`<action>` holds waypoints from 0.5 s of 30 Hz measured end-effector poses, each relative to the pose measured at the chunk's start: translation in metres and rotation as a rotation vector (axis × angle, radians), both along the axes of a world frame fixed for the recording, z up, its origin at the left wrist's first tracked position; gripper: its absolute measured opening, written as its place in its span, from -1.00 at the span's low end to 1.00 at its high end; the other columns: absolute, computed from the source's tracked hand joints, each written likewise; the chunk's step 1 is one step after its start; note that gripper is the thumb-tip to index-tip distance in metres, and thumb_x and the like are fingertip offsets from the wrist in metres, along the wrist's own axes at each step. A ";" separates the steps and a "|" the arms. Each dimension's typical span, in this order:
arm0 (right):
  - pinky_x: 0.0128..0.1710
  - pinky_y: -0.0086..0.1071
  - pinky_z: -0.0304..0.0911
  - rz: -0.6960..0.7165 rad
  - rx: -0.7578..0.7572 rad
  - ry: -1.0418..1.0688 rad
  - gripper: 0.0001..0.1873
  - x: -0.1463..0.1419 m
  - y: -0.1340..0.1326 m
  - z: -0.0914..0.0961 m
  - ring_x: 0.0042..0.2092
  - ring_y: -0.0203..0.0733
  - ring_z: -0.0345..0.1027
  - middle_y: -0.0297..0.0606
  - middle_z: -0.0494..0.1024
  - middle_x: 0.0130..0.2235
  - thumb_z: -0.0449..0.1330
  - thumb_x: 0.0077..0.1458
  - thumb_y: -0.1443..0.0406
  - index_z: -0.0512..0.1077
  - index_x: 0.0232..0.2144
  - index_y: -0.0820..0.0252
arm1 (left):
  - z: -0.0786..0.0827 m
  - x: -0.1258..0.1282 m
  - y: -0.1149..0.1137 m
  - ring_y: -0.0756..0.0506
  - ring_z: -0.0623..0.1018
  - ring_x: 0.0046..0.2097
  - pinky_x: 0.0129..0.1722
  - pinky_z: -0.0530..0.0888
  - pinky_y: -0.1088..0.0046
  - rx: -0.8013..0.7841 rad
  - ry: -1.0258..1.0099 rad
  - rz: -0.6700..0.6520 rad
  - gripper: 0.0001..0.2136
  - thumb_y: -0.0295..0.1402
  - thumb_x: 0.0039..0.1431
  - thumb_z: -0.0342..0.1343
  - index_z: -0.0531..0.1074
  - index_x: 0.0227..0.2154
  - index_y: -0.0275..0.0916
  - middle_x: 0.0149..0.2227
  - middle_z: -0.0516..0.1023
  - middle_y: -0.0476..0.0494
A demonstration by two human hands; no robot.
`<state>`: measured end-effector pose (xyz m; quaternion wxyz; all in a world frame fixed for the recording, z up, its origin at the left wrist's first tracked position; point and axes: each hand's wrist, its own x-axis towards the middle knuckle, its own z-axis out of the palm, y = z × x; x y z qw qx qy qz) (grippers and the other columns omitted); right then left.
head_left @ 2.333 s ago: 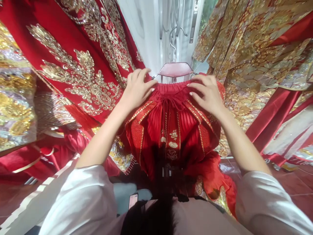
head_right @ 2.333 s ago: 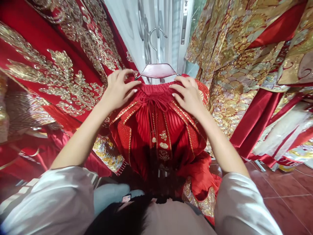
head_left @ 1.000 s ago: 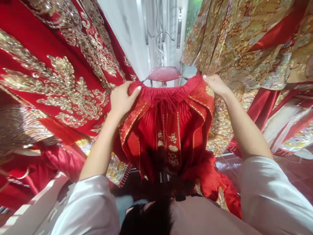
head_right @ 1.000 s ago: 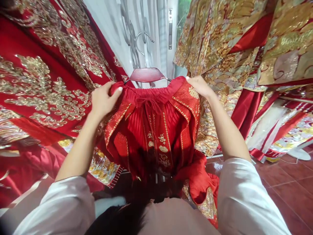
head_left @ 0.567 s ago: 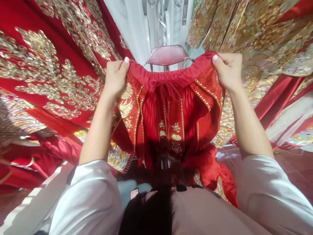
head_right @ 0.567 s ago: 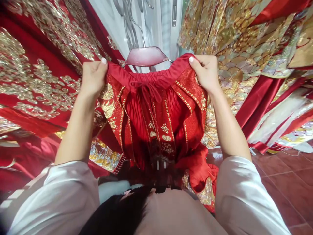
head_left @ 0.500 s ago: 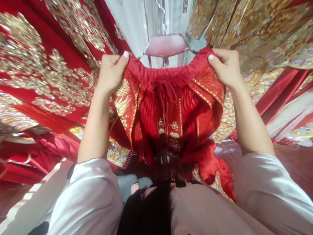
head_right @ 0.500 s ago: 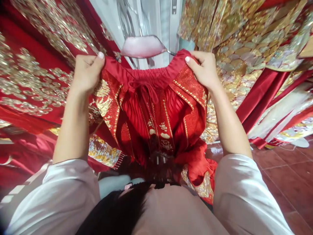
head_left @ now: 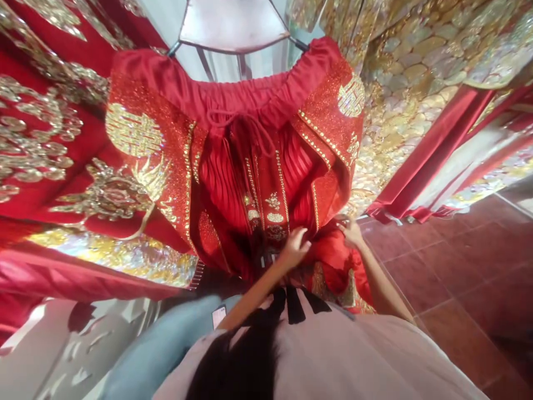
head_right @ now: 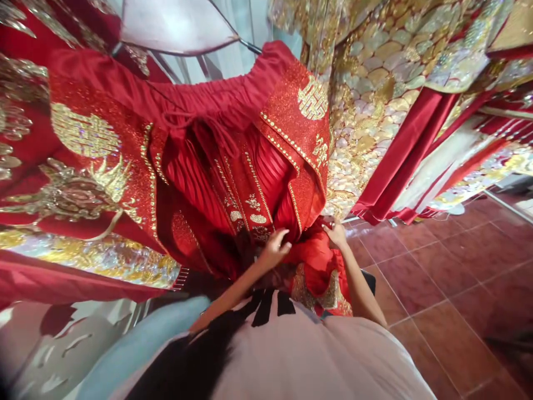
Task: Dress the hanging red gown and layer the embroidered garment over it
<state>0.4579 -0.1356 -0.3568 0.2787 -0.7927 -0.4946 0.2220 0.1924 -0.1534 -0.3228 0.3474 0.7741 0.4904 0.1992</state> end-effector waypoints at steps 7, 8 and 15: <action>-0.36 -0.40 0.25 0.061 -0.338 -0.035 -0.51 0.004 -0.024 -0.008 -0.40 -0.19 0.39 -0.09 0.53 -0.40 0.01 0.17 0.13 0.37 -0.05 0.45 | -0.074 0.046 -0.049 -0.27 0.51 -0.01 -0.05 0.44 0.32 -0.445 0.071 -0.402 -0.30 -0.12 0.20 -0.05 -0.01 0.23 -0.59 -0.02 0.46 -0.54; -0.36 -0.40 0.23 0.088 -0.366 -0.061 -0.54 0.003 -0.025 -0.002 -0.39 -0.18 0.39 -0.06 0.53 -0.40 0.05 0.14 0.15 0.40 -0.09 0.45 | -0.073 0.043 -0.053 -0.25 0.54 -0.06 -0.11 0.45 0.34 -0.460 0.078 -0.425 -0.33 -0.13 0.22 -0.08 0.01 0.23 -0.57 -0.08 0.50 -0.50; -0.26 -0.41 0.11 0.436 -0.377 -0.236 -0.83 -0.030 -0.049 0.092 -0.24 -0.18 0.39 -0.13 0.54 -0.34 0.10 0.03 0.39 0.49 -0.51 0.25 | -0.037 0.016 -0.040 -0.29 0.56 -0.19 -0.17 0.47 0.21 -0.366 0.079 -0.447 -0.58 -0.17 0.05 0.15 0.46 -0.11 -0.40 -0.27 0.57 -0.33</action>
